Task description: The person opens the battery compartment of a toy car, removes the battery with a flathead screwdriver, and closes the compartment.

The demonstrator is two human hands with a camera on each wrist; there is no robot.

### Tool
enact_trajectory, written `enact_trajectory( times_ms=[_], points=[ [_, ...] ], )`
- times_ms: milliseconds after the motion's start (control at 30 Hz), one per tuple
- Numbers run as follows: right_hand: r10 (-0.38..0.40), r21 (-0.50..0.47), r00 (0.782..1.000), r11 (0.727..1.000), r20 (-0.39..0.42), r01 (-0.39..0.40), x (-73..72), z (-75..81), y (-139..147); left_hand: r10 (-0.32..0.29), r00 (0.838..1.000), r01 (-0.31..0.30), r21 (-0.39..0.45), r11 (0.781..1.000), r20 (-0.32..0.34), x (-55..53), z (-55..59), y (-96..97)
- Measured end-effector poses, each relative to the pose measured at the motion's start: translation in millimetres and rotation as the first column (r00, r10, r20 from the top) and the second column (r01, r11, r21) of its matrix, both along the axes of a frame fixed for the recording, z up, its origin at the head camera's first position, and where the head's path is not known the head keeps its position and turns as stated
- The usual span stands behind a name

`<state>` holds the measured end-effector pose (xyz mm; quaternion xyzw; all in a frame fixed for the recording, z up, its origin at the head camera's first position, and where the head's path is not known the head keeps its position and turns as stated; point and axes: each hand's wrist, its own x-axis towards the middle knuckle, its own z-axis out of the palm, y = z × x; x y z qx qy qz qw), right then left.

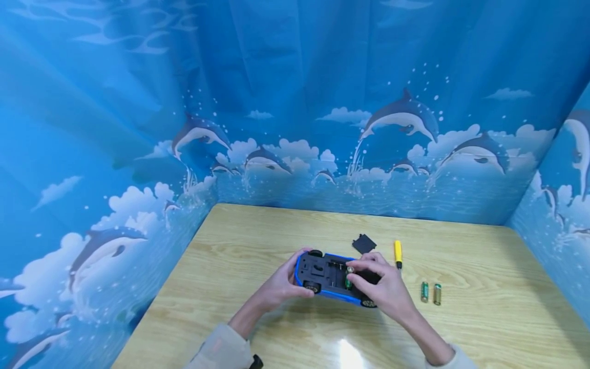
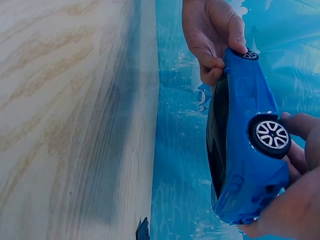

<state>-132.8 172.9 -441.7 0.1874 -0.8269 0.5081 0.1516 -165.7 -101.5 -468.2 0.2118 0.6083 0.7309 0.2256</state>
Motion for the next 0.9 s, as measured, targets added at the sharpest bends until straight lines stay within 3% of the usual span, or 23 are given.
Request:
enact_trajectory(
  times_ms=[233,333,500,600,767,900],
  points=[
    [0.033,-0.002,0.998,0.999,-0.045,-0.033,1.5,1.4,0,-0.001,1.000,0.001,-0.005,1.000,-0.004,-1.1,-1.2,-0.2],
    [0.004,-0.040,0.998,0.999,-0.066,-0.007,1.8,0.8,1,0.006,1.000,-0.006,-0.016,1.000,-0.006,-1.4,-0.5,-0.4],
    [-0.101,-0.183,0.990,0.980,-0.099,0.082,1.9,8.5,7,0.014,1.000,-0.014,-0.018,1.000,-0.006,-2.3,0.8,-0.4],
    [-0.155,-0.231,0.985,0.964,-0.080,0.133,1.1,14.1,17,0.015,1.000,-0.015,-0.017,1.000,-0.008,-3.0,0.7,-1.1],
    [-0.160,-0.262,0.985,0.955,-0.057,0.140,0.7,17.4,40,0.022,0.999,-0.023,-0.026,0.999,-0.024,-3.8,0.5,-4.4],
    [-0.187,-0.216,0.982,0.960,-0.010,0.180,4.0,17.3,60,0.026,0.999,-0.026,-0.015,1.000,-0.028,-4.4,0.6,-6.3]
  ],
)
